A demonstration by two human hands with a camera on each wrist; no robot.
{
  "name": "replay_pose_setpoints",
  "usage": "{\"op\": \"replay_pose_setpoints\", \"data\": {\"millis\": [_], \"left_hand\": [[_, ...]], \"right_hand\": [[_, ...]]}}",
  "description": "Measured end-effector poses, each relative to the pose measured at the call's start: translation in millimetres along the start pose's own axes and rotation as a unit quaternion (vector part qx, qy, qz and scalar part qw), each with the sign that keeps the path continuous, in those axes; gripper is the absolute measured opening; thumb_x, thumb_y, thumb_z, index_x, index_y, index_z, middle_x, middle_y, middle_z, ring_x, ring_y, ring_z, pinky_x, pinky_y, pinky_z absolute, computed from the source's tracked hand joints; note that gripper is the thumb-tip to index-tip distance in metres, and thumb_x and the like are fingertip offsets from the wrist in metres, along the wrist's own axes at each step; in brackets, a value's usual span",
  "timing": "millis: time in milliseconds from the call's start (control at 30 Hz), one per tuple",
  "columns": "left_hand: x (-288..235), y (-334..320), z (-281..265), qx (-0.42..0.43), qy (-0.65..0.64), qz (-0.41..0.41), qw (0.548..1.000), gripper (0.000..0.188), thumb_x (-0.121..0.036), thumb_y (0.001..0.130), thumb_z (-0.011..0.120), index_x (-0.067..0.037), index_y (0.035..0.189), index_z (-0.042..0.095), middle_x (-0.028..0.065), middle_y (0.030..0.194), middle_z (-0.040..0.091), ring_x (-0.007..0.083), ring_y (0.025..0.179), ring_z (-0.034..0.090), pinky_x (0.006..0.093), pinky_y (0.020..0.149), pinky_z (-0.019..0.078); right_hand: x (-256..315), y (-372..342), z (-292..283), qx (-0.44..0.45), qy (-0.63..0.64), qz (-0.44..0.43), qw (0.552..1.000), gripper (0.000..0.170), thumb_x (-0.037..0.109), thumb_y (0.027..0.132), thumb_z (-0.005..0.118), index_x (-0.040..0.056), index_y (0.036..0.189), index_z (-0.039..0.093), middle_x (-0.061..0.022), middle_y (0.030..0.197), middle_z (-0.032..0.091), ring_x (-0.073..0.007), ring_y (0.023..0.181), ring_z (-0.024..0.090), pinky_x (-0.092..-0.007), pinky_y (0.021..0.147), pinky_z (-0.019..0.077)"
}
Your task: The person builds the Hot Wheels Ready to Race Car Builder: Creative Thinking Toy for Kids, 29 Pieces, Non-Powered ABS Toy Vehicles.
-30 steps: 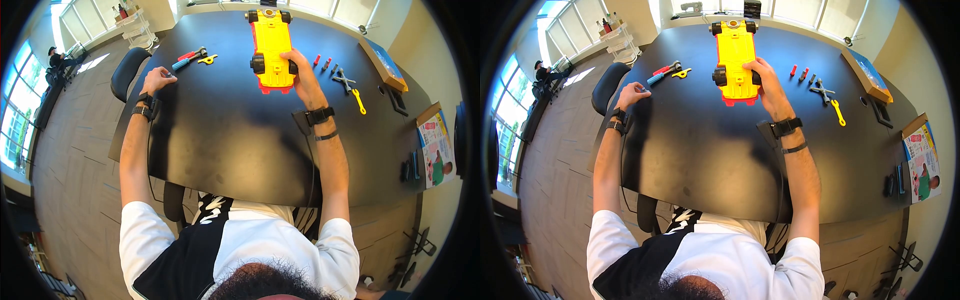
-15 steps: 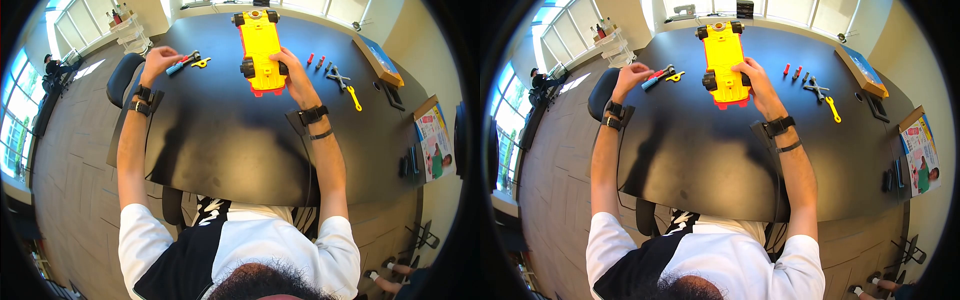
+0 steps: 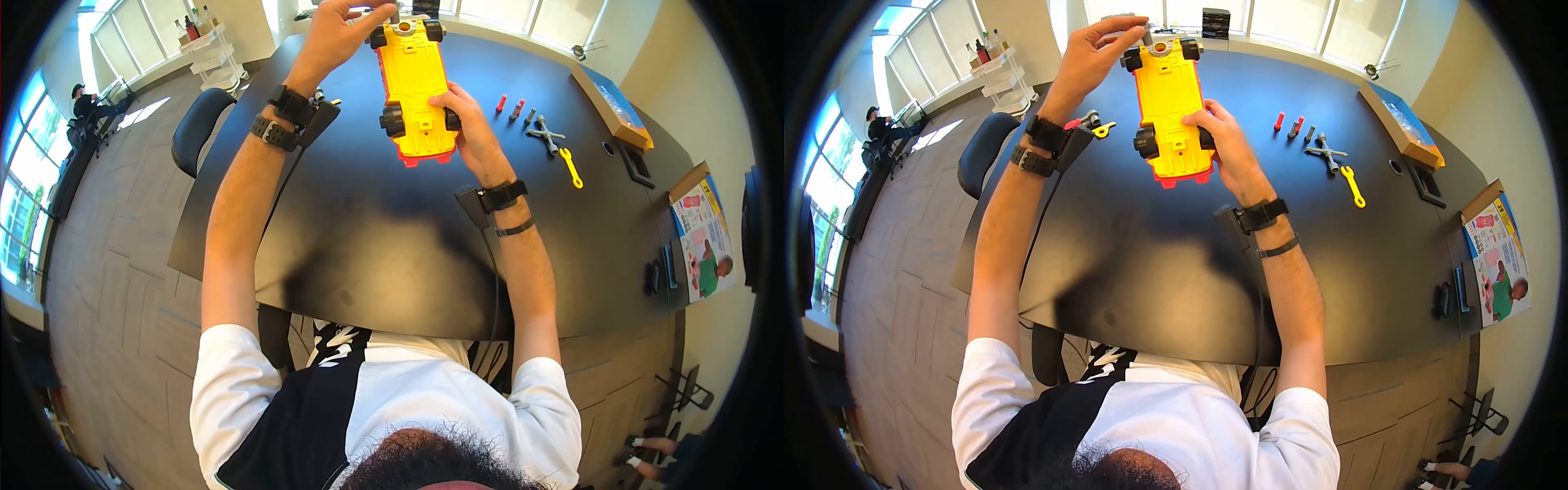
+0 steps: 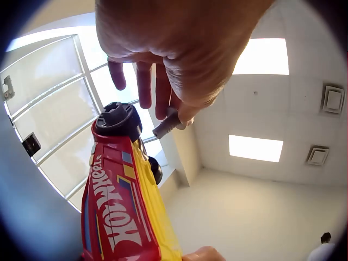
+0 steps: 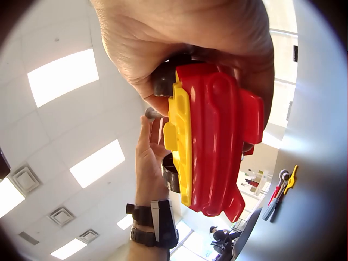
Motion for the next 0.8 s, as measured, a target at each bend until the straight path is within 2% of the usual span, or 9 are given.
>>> {"op": "replay_pose_setpoints", "data": {"millis": [100, 167, 233, 267, 433, 467, 533, 667, 800], "left_hand": [[1.1, 2.5, 8.6, 0.008, 0.092, 0.065, 0.994, 0.031, -0.027, 0.102, 0.074, -0.015, 0.13, 0.077, 0.0036, 0.119, 0.078, 0.0114, 0.113, 0.069, 0.0273, 0.099, 0.0536], [0.9, 0.0, 11.4, 0.009, 0.086, 0.051, 0.995, 0.032, -0.029, 0.101, 0.075, -0.017, 0.131, 0.077, 0.0033, 0.117, 0.079, 0.0123, 0.112, 0.07, 0.0306, 0.1, 0.0536], [5.7, -2.4, 13.6, 0.039, 0.054, -0.075, 0.995, 0.034, -0.031, 0.101, 0.075, -0.017, 0.131, 0.076, 0.0039, 0.124, 0.077, 0.014, 0.114, 0.069, 0.0338, 0.104, 0.052], [5.4, -2.2, 16.0, 0.04, 0.053, -0.076, 0.995, 0.034, -0.031, 0.101, 0.075, -0.017, 0.131, 0.076, 0.0039, 0.124, 0.077, 0.014, 0.114, 0.069, 0.0338, 0.104, 0.052], [-2.4, -4.1, 20.9, 0.043, 0.128, 0.099, 0.986, 0.038, -0.027, 0.102, 0.072, -0.014, 0.138, 0.071, 0.0074, 0.141, 0.067, 0.017, 0.127, 0.062, 0.0372, 0.106, 0.0521], [-3.8, -5.5, 22.0, 0.042, 0.128, 0.099, 0.986, 0.038, -0.027, 0.102, 0.072, -0.014, 0.138, 0.071, 0.0074, 0.141, 0.067, 0.017, 0.127, 0.062, 0.0372, 0.106, 0.0521], [-6.4, -10.2, 27.7, 0.024, -0.011, 0.014, 1.0, 0.051, -0.026, 0.101, 0.073, -0.013, 0.148, 0.059, 0.0107, 0.147, 0.062, 0.0202, 0.132, 0.06, 0.0384, 0.108, 0.0512], [-20.8, -15.3, 41.4, -0.037, 0.073, -0.014, 0.997, 0.066, -0.029, 0.099, 0.075, -0.013, 0.156, 0.044, 0.0137, 0.152, 0.056, 0.025, 0.132, 0.059, 0.0381, 0.109, 0.0498], [-7.0, -13.5, 37.8, -0.04, -0.018, -0.042, 0.998, 0.075, -0.029, 0.096, 0.079, -0.014, 0.157, 0.038, 0.0163, 0.151, 0.054, 0.0274, 0.128, 0.061, 0.0376, 0.106, 0.0518]], "right_hand": [[4.1, -1.3, 1.2, 0.001, 0.002, -0.008, 1.0, 0.047, 0.023, 0.092, 0.07, 0.0009, 0.131, 0.056, -0.0068, 0.114, 0.068, -0.0132, 0.1, 0.067, -0.0282, 0.087, 0.0548], [5.5, -2.4, 1.6, -0.002, 0.0, -0.008, 1.0, 0.047, 0.023, 0.092, 0.07, 0.0008, 0.132, 0.056, -0.0069, 0.114, 0.068, -0.0133, 0.1, 0.067, -0.0285, 0.087, 0.0546], [6.4, -4.5, 2.7, -0.001, -0.002, 0.0, 1.0, 0.047, 0.022, 0.093, 0.07, 0.0003, 0.132, 0.055, -0.0071, 0.115, 0.067, -0.0135, 0.1, 0.067, -0.029, 0.088, 0.0542], [5.5, -4.3, 1.7, -0.003, -0.001, 0.001, 1.0, 0.047, 0.022, 0.093, 0.07, 0.0003, 0.132, 0.055, -0.0071, 0.115, 0.067, -0.0135, 0.1, 0.067, -0.029, 0.088, 0.0542], [2.3, -0.9, 0.6, 0.004, -0.003, -0.013, 1.0, 0.048, 0.022, 0.093, 0.069, -0.0008, 0.133, 0.055, -0.0085, 0.115, 0.067, -0.0143, 0.102, 0.066, -0.0294, 0.09, 0.0533], [2.2, -0.4, 1.2, 0.005, -0.004, -0.012, 1.0, 0.048, 0.022, 0.093, 0.069, -0.0008, 0.133, 0.055, -0.0085, 0.115, 0.067, -0.0143, 0.102, 0.066, -0.0294, 0.09, 0.0533], [2.7, -0.4, 1.8, 0.004, 0.002, -0.011, 1.0, 0.048, 0.022, 0.092, 0.069, -0.0008, 0.132, 0.055, -0.0086, 0.115, 0.067, -0.0148, 0.103, 0.066, -0.0297, 0.091, 0.0531], [1.9, -1.1, 2.4, -0.001, -0.002, -0.002, 1.0, 0.048, 0.021, 0.092, 0.069, -0.0008, 0.132, 0.055, -0.0085, 0.114, 0.067, -0.0151, 0.102, 0.066, -0.0299, 0.091, 0.0531], [2.3, -0.1, 2.6, -0.005, -0.004, -0.014, 1.0, 0.049, 0.021, 0.091, 0.07, -0.0006, 0.132, 0.055, -0.0087, 0.114, 0.067, -0.0153, 0.102, 0.066, -0.0296, 0.09, 0.0532]]}}
Point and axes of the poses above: each hand's wrist, its own y-axis towards the middle knuckle, its own z-axis out of the palm, x = y × z, the point moved 2 cm from there along y, towards the middle knuckle
